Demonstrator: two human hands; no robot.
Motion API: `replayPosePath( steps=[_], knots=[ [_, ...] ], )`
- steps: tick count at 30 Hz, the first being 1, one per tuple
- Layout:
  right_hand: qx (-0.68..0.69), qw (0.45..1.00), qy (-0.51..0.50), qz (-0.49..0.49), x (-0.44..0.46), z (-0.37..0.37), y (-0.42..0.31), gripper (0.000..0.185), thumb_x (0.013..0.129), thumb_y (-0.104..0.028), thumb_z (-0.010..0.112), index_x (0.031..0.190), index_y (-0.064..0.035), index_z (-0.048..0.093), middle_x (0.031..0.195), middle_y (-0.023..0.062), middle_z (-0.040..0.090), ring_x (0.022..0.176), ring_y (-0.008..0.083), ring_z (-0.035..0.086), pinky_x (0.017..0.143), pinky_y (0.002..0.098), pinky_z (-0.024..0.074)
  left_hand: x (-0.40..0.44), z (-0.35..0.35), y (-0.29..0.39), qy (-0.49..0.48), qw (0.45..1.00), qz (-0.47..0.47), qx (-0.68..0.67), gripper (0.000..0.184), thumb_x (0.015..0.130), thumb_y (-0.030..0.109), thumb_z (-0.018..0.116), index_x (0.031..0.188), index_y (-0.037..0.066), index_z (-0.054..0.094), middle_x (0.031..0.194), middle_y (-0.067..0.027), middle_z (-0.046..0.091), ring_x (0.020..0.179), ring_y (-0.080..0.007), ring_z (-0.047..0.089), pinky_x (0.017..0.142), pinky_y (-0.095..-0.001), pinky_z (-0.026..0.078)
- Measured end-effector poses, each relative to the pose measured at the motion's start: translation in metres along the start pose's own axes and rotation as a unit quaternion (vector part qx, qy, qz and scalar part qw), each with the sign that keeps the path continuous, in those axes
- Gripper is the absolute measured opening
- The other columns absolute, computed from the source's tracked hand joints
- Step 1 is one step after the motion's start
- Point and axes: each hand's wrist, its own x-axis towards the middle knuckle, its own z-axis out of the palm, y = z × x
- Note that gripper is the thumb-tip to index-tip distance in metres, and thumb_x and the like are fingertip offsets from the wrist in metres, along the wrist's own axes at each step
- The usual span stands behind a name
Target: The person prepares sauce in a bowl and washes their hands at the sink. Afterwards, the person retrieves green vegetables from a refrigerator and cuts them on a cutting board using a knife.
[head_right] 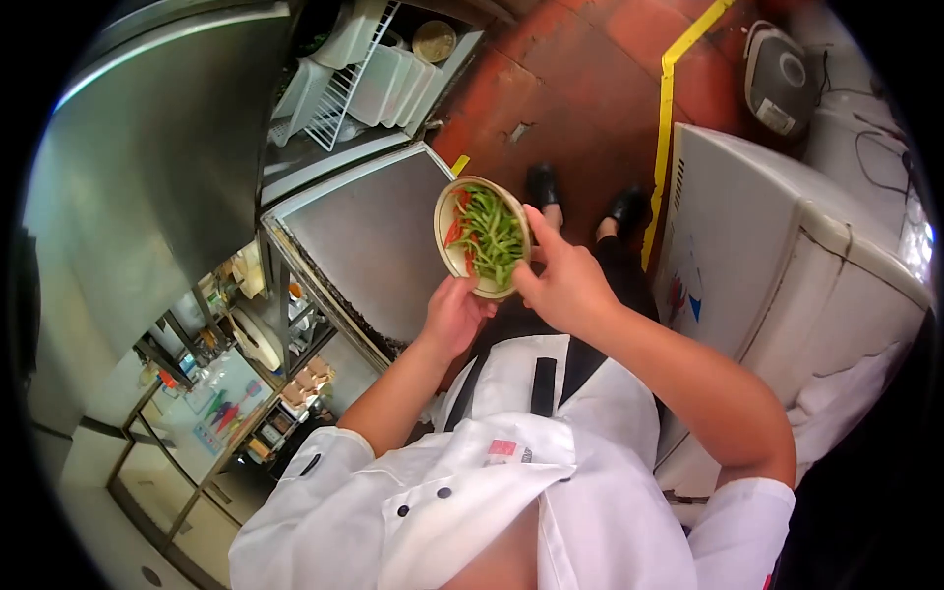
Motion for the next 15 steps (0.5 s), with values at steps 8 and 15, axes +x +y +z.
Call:
replayPosePath(
  steps=[8, 15],
  knots=[
    [-0.191, 0.978, 0.042, -0.066, 0.020, -0.019, -0.027, 0.048, 0.090, -0.020, 0.066, 0.132, 0.0000, 0.053, 0.113, 0.0190, 0.066, 0.084, 0.0269, 0.071, 0.077, 0.0374, 0.0552, 0.127, -0.057, 0.057, 0.094, 0.990, 0.041, -0.096, 0.014, 0.085, 0.010, 0.053, 0.099, 0.006, 0.055, 0.081, -0.0064, 0.060, 0.070, -0.0153, 0.057, 0.057, -0.0259, 0.044],
    [-0.275, 0.961, -0.009, -0.034, 0.031, -0.023, -0.024, 0.043, 0.088, -0.014, 0.069, 0.127, -0.0005, 0.057, 0.109, 0.0167, 0.067, 0.091, 0.0273, 0.069, 0.076, 0.0366, 0.0557, 0.310, -0.202, 0.186, 0.179, 0.976, 0.077, -0.098, 0.016, 0.089, 0.014, 0.043, 0.092, 0.005, 0.056, 0.075, -0.0058, 0.060, 0.063, -0.0149, 0.053, 0.056, -0.0264, 0.046]
  ],
)
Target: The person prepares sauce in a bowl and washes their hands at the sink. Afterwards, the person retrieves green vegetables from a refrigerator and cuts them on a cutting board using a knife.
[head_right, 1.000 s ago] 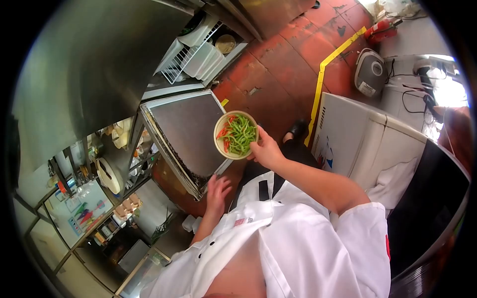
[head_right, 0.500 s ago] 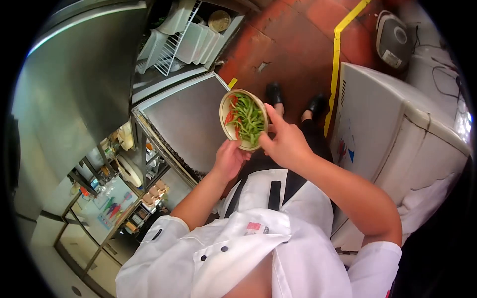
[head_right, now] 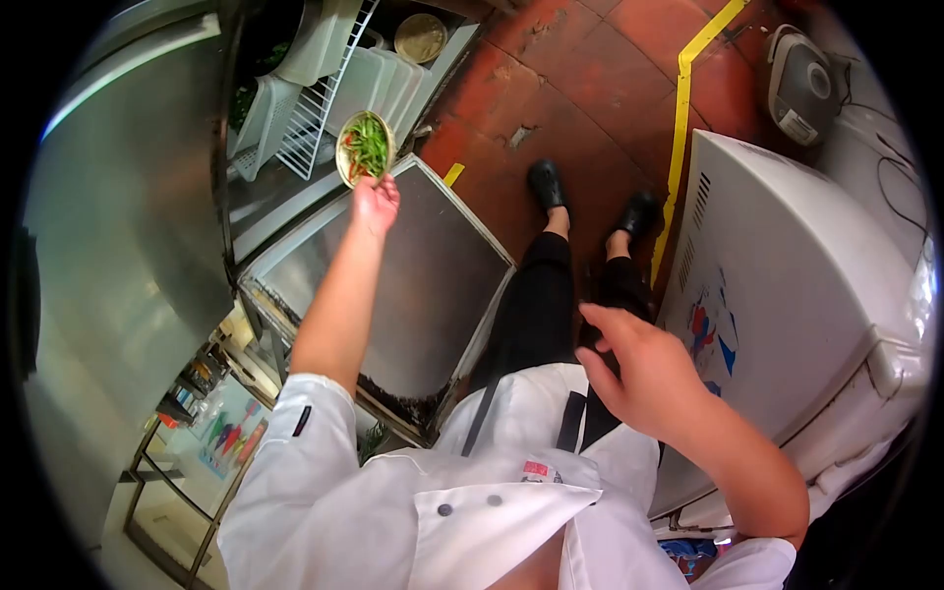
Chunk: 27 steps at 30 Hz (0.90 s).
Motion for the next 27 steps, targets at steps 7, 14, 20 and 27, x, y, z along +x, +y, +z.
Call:
replayPosePath(
  steps=[7, 14, 20, 27],
  knots=[
    [-0.020, 0.997, -0.007, 0.068, 0.026, 0.009, 0.026, 0.041, 0.087, -0.011, 0.070, 0.125, -0.0002, 0.057, 0.111, 0.0166, 0.066, 0.089, 0.0273, 0.069, 0.072, 0.0349, 0.0553, 0.152, 0.009, 0.057, 0.059, 0.990, 0.096, -0.089, 0.029, 0.100, 0.020, 0.040, 0.119, 0.000, 0.048, 0.104, -0.0152, 0.062, 0.090, -0.0236, 0.064, 0.072, -0.0299, 0.055],
    [0.045, 0.987, -0.013, 0.153, 0.040, 0.008, 0.036, 0.036, 0.091, -0.009, 0.065, 0.124, 0.0023, 0.056, 0.114, 0.0164, 0.067, 0.089, 0.0238, 0.070, 0.074, 0.0326, 0.0563, 0.184, 0.013, 0.064, 0.024, 0.992, 0.106, -0.070, 0.051, 0.106, 0.041, 0.031, 0.125, -0.003, 0.046, 0.116, -0.0152, 0.065, 0.096, -0.0224, 0.064, 0.081, -0.0324, 0.052],
    [0.006, 0.992, 0.021, 0.126, 0.038, 0.008, 0.047, 0.034, 0.093, -0.010, 0.063, 0.125, 0.0020, 0.057, 0.111, 0.0178, 0.068, 0.090, 0.0269, 0.070, 0.078, 0.0336, 0.0561, 0.096, 0.017, 0.002, -0.002, 0.977, 0.094, 0.189, 0.039, 0.104, 0.041, 0.045, 0.090, 0.006, 0.055, 0.080, -0.0098, 0.068, 0.064, -0.0173, 0.062, 0.061, -0.0304, 0.051],
    [-0.072, 0.991, 0.015, 0.112, 0.027, 0.016, 0.057, 0.035, 0.093, -0.017, 0.063, 0.123, 0.0009, 0.059, 0.104, 0.0182, 0.070, 0.091, 0.0308, 0.069, 0.081, 0.0363, 0.0548, -0.207, -0.012, -0.014, -0.074, 0.605, 0.580, 0.540, 0.044, 0.083, 0.008, 0.066, 0.125, 0.003, 0.055, 0.132, -0.0175, 0.053, 0.126, -0.0378, 0.048, 0.107, -0.0467, 0.038]
  ],
)
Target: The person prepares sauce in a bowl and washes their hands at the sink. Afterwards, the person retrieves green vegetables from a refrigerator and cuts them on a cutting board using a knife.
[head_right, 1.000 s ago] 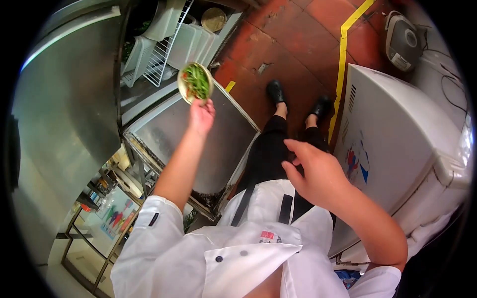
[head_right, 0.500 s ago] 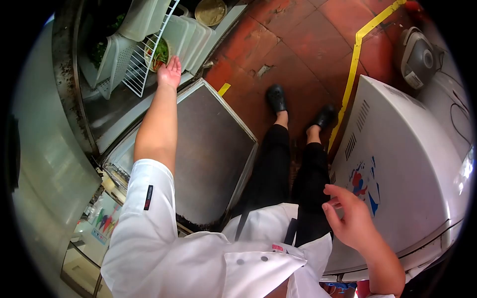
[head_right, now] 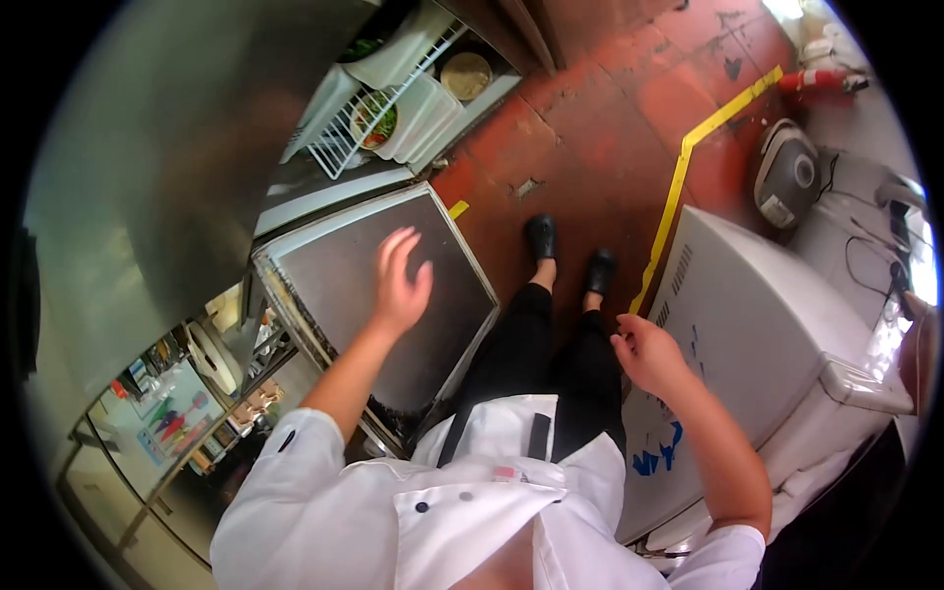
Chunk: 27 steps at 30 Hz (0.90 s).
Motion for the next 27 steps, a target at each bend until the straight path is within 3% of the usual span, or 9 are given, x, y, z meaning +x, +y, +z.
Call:
replayPosePath(
  steps=[3, 6, 8, 13, 14, 15, 18, 20, 27],
  knots=[
    [-0.030, 0.998, -0.012, -0.046, -0.005, 0.003, -0.003, 0.038, 0.093, -0.019, 0.063, 0.124, 0.0022, 0.059, 0.109, 0.0205, 0.070, 0.093, 0.0326, 0.069, 0.084, 0.0376, 0.0538, -0.078, -0.096, 0.028, 0.105, 0.976, -0.054, 0.181, 0.053, 0.084, 0.015, 0.066, 0.132, 0.001, 0.049, 0.140, -0.0224, 0.045, 0.132, -0.0421, 0.040, 0.110, -0.0520, 0.032],
    [0.013, 0.998, -0.016, -0.065, -0.001, 0.005, 0.010, 0.038, 0.094, -0.021, 0.062, 0.123, 0.0031, 0.059, 0.109, 0.0217, 0.069, 0.097, 0.0334, 0.069, 0.085, 0.0373, 0.0536, -0.206, -0.127, -0.016, 0.153, 0.890, -0.344, 0.256, 0.082, 0.084, 0.041, 0.073, 0.140, -0.006, 0.037, 0.142, -0.0284, 0.039, 0.133, -0.0434, 0.037, 0.111, -0.0508, 0.029],
    [-0.024, 0.995, 0.014, -0.092, 0.003, 0.010, 0.029, 0.037, 0.094, -0.022, 0.061, 0.121, 0.0037, 0.060, 0.109, 0.0212, 0.070, 0.099, 0.0334, 0.068, 0.086, 0.0372, 0.0534, -0.230, -0.144, 0.023, 0.022, 0.780, -0.610, -0.135, 0.076, 0.081, 0.054, 0.075, 0.122, -0.004, 0.046, 0.123, -0.0239, 0.054, 0.117, -0.0335, 0.053, 0.099, -0.0446, 0.042],
    [-0.005, 0.998, -0.019, -0.064, -0.017, 0.029, -0.004, 0.035, 0.094, -0.021, 0.062, 0.119, 0.0050, 0.061, 0.102, 0.0200, 0.071, 0.093, 0.0281, 0.070, 0.082, 0.0354, 0.0541, -0.259, -0.103, 0.042, 0.086, 0.792, -0.579, -0.175, 0.072, 0.079, 0.058, 0.076, 0.112, 0.001, 0.046, 0.093, -0.0108, 0.061, 0.088, -0.0229, 0.061, 0.077, -0.0378, 0.050],
    [0.029, 0.997, -0.049, -0.058, -0.023, 0.036, -0.017, 0.035, 0.094, -0.020, 0.062, 0.118, 0.0052, 0.061, 0.100, 0.0196, 0.071, 0.089, 0.0260, 0.070, 0.081, 0.0342, 0.0542, -0.255, -0.110, 0.055, 0.020, 0.775, -0.594, -0.215, 0.083, 0.081, 0.065, 0.070, 0.125, -0.001, 0.042, 0.120, -0.0180, 0.057, 0.110, -0.0276, 0.056, 0.092, -0.0416, 0.046],
    [0.011, 0.995, -0.063, -0.082, -0.027, 0.046, -0.026, 0.035, 0.094, -0.020, 0.062, 0.118, 0.0055, 0.061, 0.099, 0.0192, 0.071, 0.087, 0.0243, 0.070, 0.079, 0.0332, 0.0542, -0.257, -0.105, 0.061, 0.031, 0.792, -0.566, -0.228, 0.074, 0.081, 0.065, 0.070, 0.111, 0.002, 0.044, 0.098, -0.0117, 0.059, 0.091, -0.0228, 0.059, 0.078, -0.0377, 0.050],
    [-0.072, 0.978, -0.070, -0.185, -0.034, 0.078, -0.063, 0.035, 0.095, -0.021, 0.060, 0.119, 0.0044, 0.061, 0.099, 0.0191, 0.071, 0.088, 0.0252, 0.071, 0.080, 0.0333, 0.0546, -0.279, -0.068, 0.052, -0.013, 0.826, -0.474, -0.306, 0.115, 0.085, 0.063, 0.066, 0.154, -0.007, 0.005, 0.159, -0.0302, 0.013, 0.149, -0.0376, 0.017, 0.114, -0.0425, 0.034],
    [-0.038, 0.973, -0.074, -0.214, -0.069, 0.096, -0.123, 0.034, 0.095, -0.021, 0.061, 0.119, 0.0027, 0.062, 0.100, 0.0192, 0.071, 0.089, 0.0266, 0.071, 0.081, 0.0339, 0.0550, -0.273, -0.095, 0.089, 0.009, 0.836, -0.453, -0.311, 0.113, 0.087, 0.058, 0.066, 0.154, -0.005, -0.001, 0.161, -0.0295, 0.006, 0.151, -0.0363, 0.008, 0.121, -0.0412, 0.015],
    [-0.098, 0.923, -0.134, -0.347, -0.116, 0.234, -0.248, 0.028, 0.094, -0.018, 0.064, 0.115, 0.0000, 0.064, 0.091, 0.0144, 0.072, 0.080, 0.0199, 0.071, 0.071, 0.0319, 0.0557, -0.499, -0.052, 0.017, 0.054, 0.862, -0.502, -0.047, 0.082, 0.086, 0.046, 0.067, 0.143, -0.004, 0.035, 0.149, -0.0303, 0.035, 0.137, -0.0433, 0.038, 0.111, -0.0480, 0.037]
  ],
)
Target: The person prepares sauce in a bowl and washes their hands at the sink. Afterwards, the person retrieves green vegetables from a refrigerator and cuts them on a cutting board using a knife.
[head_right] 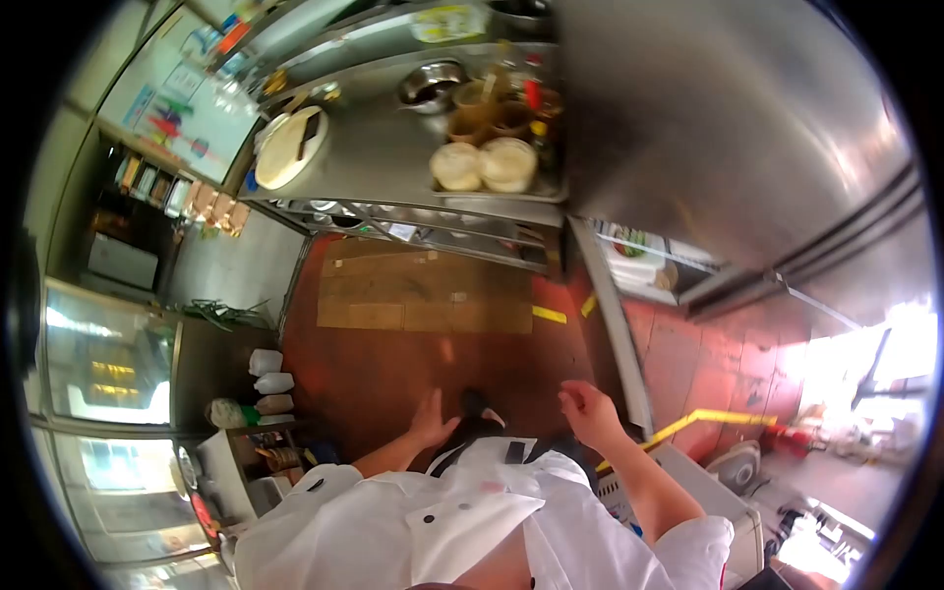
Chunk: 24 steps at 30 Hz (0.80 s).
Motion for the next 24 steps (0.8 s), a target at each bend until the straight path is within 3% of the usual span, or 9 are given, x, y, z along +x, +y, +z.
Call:
replayPosePath(
  steps=[4, 5, 6, 7, 9, 11, 17, 20, 24],
  knots=[
    [-0.082, 0.989, -0.109, -0.050, 0.065, 0.116, -0.077, 0.029, 0.095, -0.019, 0.063, 0.118, -0.0016, 0.063, 0.096, 0.0122, 0.072, 0.083, 0.0199, 0.070, 0.075, 0.0314, 0.0561, -0.042, 0.010, -0.219, -0.037, 0.939, -0.327, -0.096, 0.080, 0.083, 0.043, 0.069, 0.143, 0.002, 0.036, 0.142, -0.0264, 0.048, 0.130, -0.0385, 0.050, 0.105, -0.0475, 0.045],
    [-0.104, 0.980, -0.167, -0.040, 0.073, 0.149, -0.099, 0.029, 0.097, -0.019, 0.061, 0.120, -0.0012, 0.061, 0.100, 0.0105, 0.072, 0.084, 0.0175, 0.070, 0.076, 0.0304, 0.0562, -0.058, -0.011, -0.245, -0.044, 0.869, -0.469, -0.155, 0.080, 0.084, 0.042, 0.069, 0.143, 0.000, 0.035, 0.141, -0.0256, 0.050, 0.128, -0.0389, 0.053, 0.106, -0.0458, 0.046],
    [-0.099, 0.972, -0.201, -0.066, 0.085, 0.184, -0.114, 0.030, 0.098, -0.020, 0.060, 0.121, -0.0019, 0.061, 0.102, 0.0105, 0.072, 0.086, 0.0171, 0.070, 0.078, 0.0305, 0.0561, -0.067, 0.028, -0.337, -0.074, 0.856, -0.485, -0.166, 0.080, 0.085, 0.040, 0.069, 0.143, -0.002, 0.033, 0.142, -0.0256, 0.049, 0.125, -0.0396, 0.055, 0.103, -0.0451, 0.048],
    [-0.091, 0.963, -0.235, -0.093, 0.098, 0.218, -0.128, 0.031, 0.098, -0.021, 0.060, 0.122, -0.0026, 0.060, 0.103, 0.0106, 0.072, 0.088, 0.0166, 0.070, 0.079, 0.0307, 0.0561, -0.090, -0.046, -0.304, 0.012, 0.757, -0.597, -0.264, 0.078, 0.086, 0.035, 0.066, 0.144, -0.002, 0.031, 0.141, -0.0252, 0.049, 0.125, -0.0390, 0.055, 0.100, -0.0441, 0.050],
    [-0.117, 0.941, -0.297, -0.117, 0.116, 0.281, -0.167, 0.033, 0.099, -0.024, 0.058, 0.124, -0.0039, 0.060, 0.107, 0.0099, 0.071, 0.090, 0.0168, 0.070, 0.083, 0.0316, 0.0554, -0.116, 0.008, -0.436, 0.031, 0.791, -0.576, -0.202, 0.069, 0.086, 0.029, 0.063, 0.141, -0.002, 0.035, 0.140, -0.0255, 0.050, 0.120, -0.0394, 0.059, 0.096, -0.0436, 0.053],
    [-0.150, 0.908, -0.356, -0.163, 0.133, 0.334, -0.206, 0.034, 0.099, -0.026, 0.058, 0.124, -0.0040, 0.060, 0.108, 0.0095, 0.072, 0.090, 0.0171, 0.070, 0.082, 0.0315, 0.0553, -0.133, -0.078, -0.396, 0.087, 0.734, -0.619, -0.266, 0.062, 0.085, 0.027, 0.061, 0.135, -0.004, 0.040, 0.138, -0.0275, 0.051, 0.118, -0.0398, 0.060, 0.096, -0.0441, 0.053],
    [-0.134, 0.848, -0.478, -0.186, 0.221, 0.474, -0.248, 0.035, 0.095, -0.032, 0.060, 0.119, -0.0076, 0.064, 0.105, 0.0114, 0.071, 0.094, 0.0269, 0.069, 0.084, 0.0377, 0.0540, -0.118, -0.041, -0.478, 0.124, 0.799, -0.542, -0.229, 0.068, 0.085, 0.035, 0.062, 0.131, -0.010, 0.039, 0.120, -0.0331, 0.061, 0.113, -0.0418, 0.062, 0.097, -0.0463, 0.051],
    [-0.128, 0.821, -0.524, -0.186, 0.281, 0.541, -0.268, 0.033, 0.098, -0.028, 0.058, 0.120, -0.0032, 0.062, 0.105, 0.0091, 0.072, 0.089, 0.0197, 0.070, 0.080, 0.0326, 0.0551, -0.087, -0.041, -0.485, 0.001, 0.866, -0.475, -0.157, 0.056, 0.086, 0.035, 0.059, 0.123, -0.006, 0.051, 0.112, -0.0276, 0.065, 0.107, -0.0406, 0.064, 0.092, -0.0455, 0.052],
    [-0.122, 0.789, -0.581, -0.159, 0.375, 0.643, -0.309, 0.032, 0.100, -0.025, 0.057, 0.121, -0.0008, 0.060, 0.104, 0.0076, 0.072, 0.087, 0.0155, 0.070, 0.078, 0.0296, 0.0548, -0.025, -0.094, -0.519, -0.024, 0.866, -0.436, -0.242, 0.052, 0.086, 0.033, 0.059, 0.120, -0.005, 0.051, 0.110, -0.0264, 0.065, 0.105, -0.0395, 0.064, 0.090, -0.0453, 0.052]
  ],
)
